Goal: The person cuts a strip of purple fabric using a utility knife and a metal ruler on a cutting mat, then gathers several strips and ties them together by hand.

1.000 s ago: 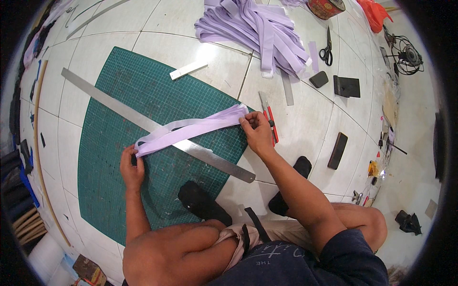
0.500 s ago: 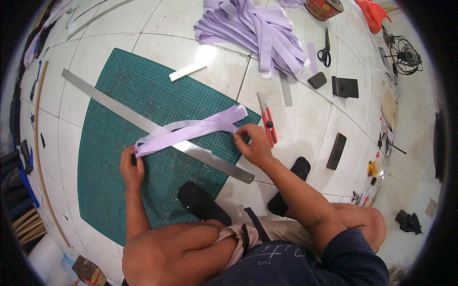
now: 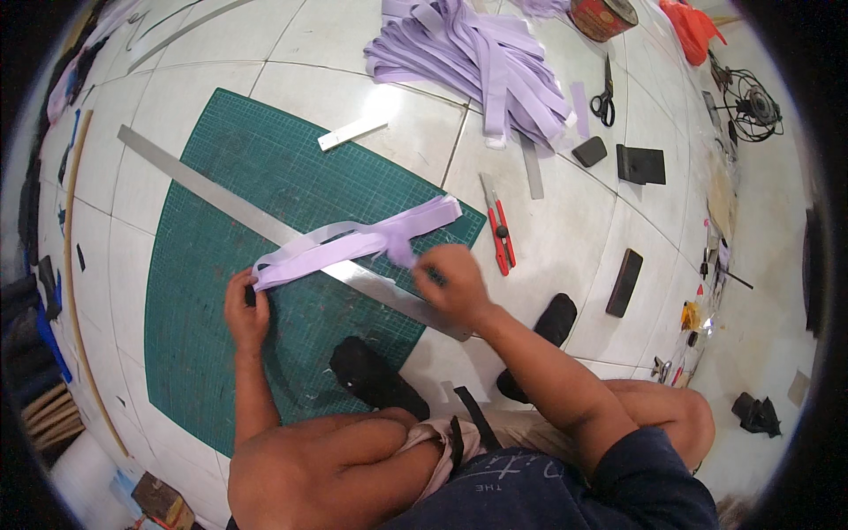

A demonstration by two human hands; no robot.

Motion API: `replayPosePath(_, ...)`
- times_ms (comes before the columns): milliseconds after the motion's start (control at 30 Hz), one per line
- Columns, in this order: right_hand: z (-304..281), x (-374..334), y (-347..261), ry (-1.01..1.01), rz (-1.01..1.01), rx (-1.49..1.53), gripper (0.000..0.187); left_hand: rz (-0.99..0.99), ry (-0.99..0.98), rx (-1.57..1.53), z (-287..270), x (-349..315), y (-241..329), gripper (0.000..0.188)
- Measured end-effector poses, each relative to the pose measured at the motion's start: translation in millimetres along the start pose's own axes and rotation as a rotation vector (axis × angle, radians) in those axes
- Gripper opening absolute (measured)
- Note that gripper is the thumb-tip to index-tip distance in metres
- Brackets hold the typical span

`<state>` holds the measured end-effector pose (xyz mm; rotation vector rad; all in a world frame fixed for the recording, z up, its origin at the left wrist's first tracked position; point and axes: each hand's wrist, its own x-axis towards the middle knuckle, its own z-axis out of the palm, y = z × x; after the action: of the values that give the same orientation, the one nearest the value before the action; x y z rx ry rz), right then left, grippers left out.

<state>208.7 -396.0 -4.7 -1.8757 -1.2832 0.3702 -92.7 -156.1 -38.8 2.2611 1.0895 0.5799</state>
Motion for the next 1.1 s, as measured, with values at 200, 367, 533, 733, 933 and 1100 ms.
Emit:
replayPosePath(200, -33.8, 24.3, 23.5, 0.079, 0.100, -0.357, 0.050, 0.065, -0.014, 0.050, -12.8, 3.7, 10.6, 0.020)
replayPosePath(367, -1.6, 58.4, -24.7, -0.267, -0.073, -0.139, 0.095, 0.172, -0.090, 0.004, -48.3, 28.9, 79.5, 0.019)
replayPosePath(533, 39.3, 102.7, -82.3, -0.328, -0.294, 0.127, 0.098, 0.477, -0.295, -0.091, -79.7, 70.1, 178.8, 0.023)
replayPosePath(733, 25.2, 101.8, -73.7, -0.451, -0.117, 0.359, 0.043, 0.554, -0.157, -0.286, -121.2, 96.2, 214.6, 0.018)
replayPosePath(933, -97.3, 98.9, -44.3, -0.512, 0.009, 0.264, 0.036, 0.546, -0.047, -0.486, -128.2, 139.5, 212.0, 0.009)
replayPosePath(1100, -212.4, 130.4, -34.9, -0.297, 0.160, 0.037, 0.039, 0.457, -0.289, -0.496, -85.9, 228.9, 244.4, 0.014)
